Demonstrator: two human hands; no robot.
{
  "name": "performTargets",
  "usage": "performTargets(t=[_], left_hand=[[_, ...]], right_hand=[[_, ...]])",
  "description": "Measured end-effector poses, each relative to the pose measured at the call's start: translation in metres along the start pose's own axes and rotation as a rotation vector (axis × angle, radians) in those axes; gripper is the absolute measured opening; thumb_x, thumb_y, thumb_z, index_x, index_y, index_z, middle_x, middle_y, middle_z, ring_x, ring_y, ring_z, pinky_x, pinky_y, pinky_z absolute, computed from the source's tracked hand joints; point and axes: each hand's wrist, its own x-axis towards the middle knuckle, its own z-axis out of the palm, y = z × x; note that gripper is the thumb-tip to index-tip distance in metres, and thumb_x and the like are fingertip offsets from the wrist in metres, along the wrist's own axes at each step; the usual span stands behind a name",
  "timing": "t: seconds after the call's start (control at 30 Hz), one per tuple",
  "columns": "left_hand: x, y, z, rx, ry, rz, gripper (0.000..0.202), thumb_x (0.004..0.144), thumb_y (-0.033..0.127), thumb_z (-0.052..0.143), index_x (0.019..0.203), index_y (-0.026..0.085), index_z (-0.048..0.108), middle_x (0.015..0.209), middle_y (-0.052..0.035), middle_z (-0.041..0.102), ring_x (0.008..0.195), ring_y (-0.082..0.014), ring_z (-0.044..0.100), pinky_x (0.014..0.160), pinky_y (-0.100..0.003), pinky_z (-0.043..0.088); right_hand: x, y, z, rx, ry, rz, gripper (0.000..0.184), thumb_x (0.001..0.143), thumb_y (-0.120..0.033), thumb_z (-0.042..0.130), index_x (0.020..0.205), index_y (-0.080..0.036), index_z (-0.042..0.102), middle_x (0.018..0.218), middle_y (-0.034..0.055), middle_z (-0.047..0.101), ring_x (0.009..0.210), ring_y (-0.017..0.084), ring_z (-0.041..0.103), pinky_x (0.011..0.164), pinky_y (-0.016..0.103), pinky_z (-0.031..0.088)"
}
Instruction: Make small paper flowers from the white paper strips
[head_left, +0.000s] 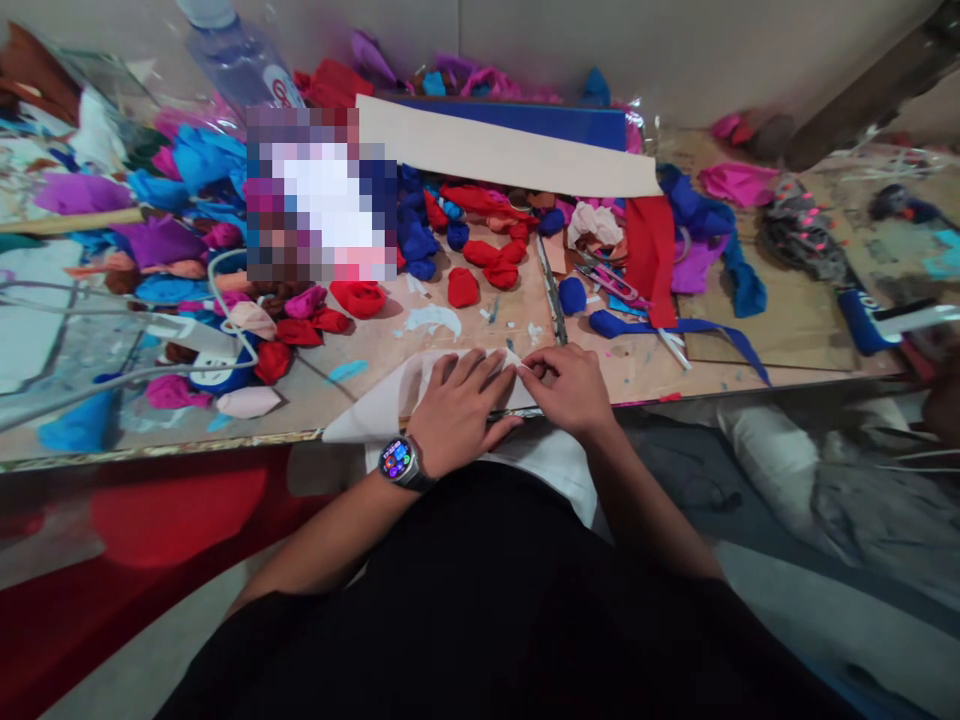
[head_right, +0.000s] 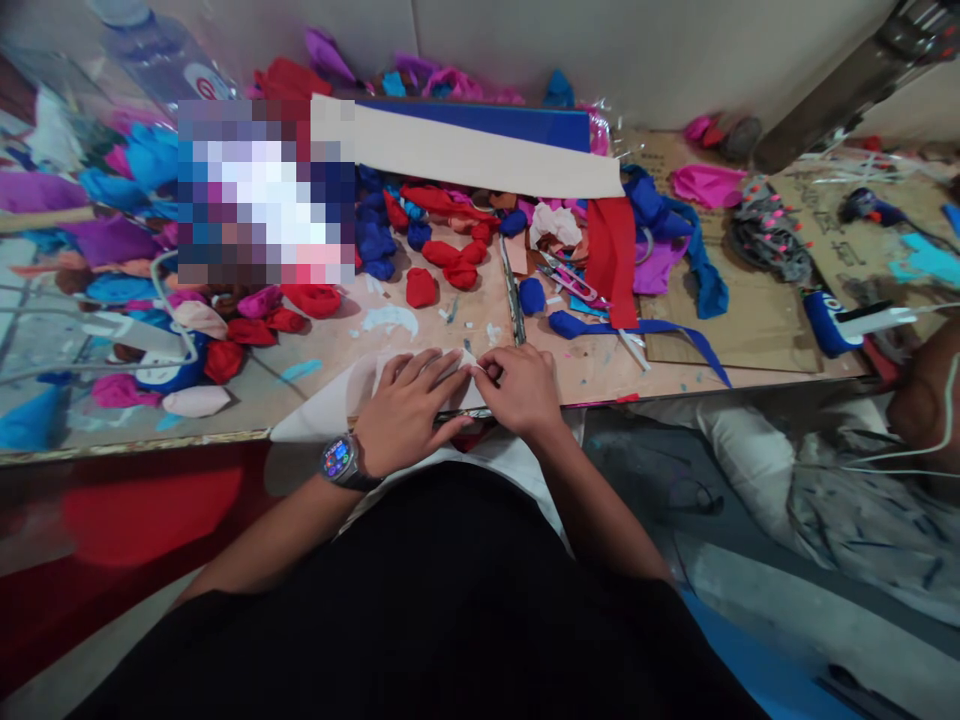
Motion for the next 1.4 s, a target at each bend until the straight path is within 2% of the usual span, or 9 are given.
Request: performTargets(t=[0.23, 0.43, 0.6, 0.9, 1.07, 1.2, 1.4], left_hand=[[0.000, 0.000, 0.001, -0.002, -0.002, 0.001, 0.066, 0.105, 0.061, 0.048, 0.159, 0.024, 0.052, 0.169, -0.0107, 0.046, 0.156, -0.0365, 0.040, 0.125, -0.059, 0.032], [0.000, 0.000, 0.001, 0.000, 0.003, 0.003, 0.065, 0.106, 0.061, 0.047, 0.158, 0.023, 0.053, 0.168, -0.0105, 0.047, 0.156, -0.0361, 0.040, 0.125, -0.059, 0.033], [-0.001, -0.001, 0.001, -0.007, 0.019, 0.010, 0.068, 0.106, 0.062, 0.046, 0.156, 0.017, 0.054, 0.167, -0.0110, 0.049, 0.155, -0.0342, 0.043, 0.126, -0.056, 0.033], [-0.001, -0.002, 0.002, -0.025, 0.044, 0.010, 0.070, 0.105, 0.064, 0.047, 0.155, 0.016, 0.056, 0.163, -0.0121, 0.054, 0.153, -0.0346, 0.045, 0.126, -0.053, 0.034], [-0.001, -0.003, 0.004, -0.028, 0.103, 0.005, 0.068, 0.102, 0.065, 0.053, 0.150, 0.017, 0.060, 0.155, -0.0144, 0.060, 0.148, -0.0357, 0.050, 0.124, -0.053, 0.036], [-0.002, -0.003, 0.007, -0.015, 0.155, 0.030, 0.061, 0.103, 0.064, 0.053, 0.144, 0.020, 0.065, 0.148, -0.0128, 0.066, 0.142, -0.0358, 0.055, 0.118, -0.056, 0.037], [-0.003, -0.003, 0.007, -0.009, 0.144, 0.031, 0.060, 0.103, 0.063, 0.053, 0.143, 0.020, 0.065, 0.150, -0.0117, 0.066, 0.142, -0.0358, 0.056, 0.115, -0.056, 0.039]], right_hand=[[-0.005, 0.002, 0.006, -0.041, 0.048, -0.108, 0.011, 0.099, -0.032, 0.069, 0.103, -0.025, 0.077, 0.093, 0.0025, 0.079, 0.095, 0.024, 0.070, 0.094, 0.043, 0.036], [-0.010, 0.002, 0.008, -0.093, 0.070, -0.197, 0.018, 0.104, -0.029, 0.061, 0.106, -0.027, 0.079, 0.100, 0.0040, 0.081, 0.101, 0.024, 0.069, 0.095, 0.044, 0.034], [-0.011, 0.005, 0.009, -0.123, 0.074, -0.216, 0.020, 0.105, -0.031, 0.060, 0.109, -0.026, 0.080, 0.100, 0.0054, 0.080, 0.100, 0.025, 0.069, 0.095, 0.045, 0.035], [-0.012, 0.006, 0.006, -0.105, 0.031, -0.239, 0.022, 0.103, -0.027, 0.060, 0.114, -0.025, 0.080, 0.102, 0.0066, 0.078, 0.103, 0.025, 0.068, 0.095, 0.044, 0.038], [-0.012, 0.006, 0.006, -0.110, 0.038, -0.247, 0.021, 0.103, -0.026, 0.061, 0.114, -0.024, 0.080, 0.102, 0.0060, 0.077, 0.103, 0.024, 0.069, 0.095, 0.043, 0.038], [-0.011, 0.007, 0.007, -0.112, 0.043, -0.255, 0.020, 0.103, -0.026, 0.063, 0.112, -0.023, 0.080, 0.102, 0.0054, 0.077, 0.102, 0.024, 0.068, 0.094, 0.043, 0.038], [-0.012, 0.007, 0.007, -0.117, 0.058, -0.255, 0.019, 0.102, -0.027, 0.066, 0.111, -0.023, 0.081, 0.102, 0.0059, 0.078, 0.103, 0.026, 0.066, 0.093, 0.043, 0.040]])
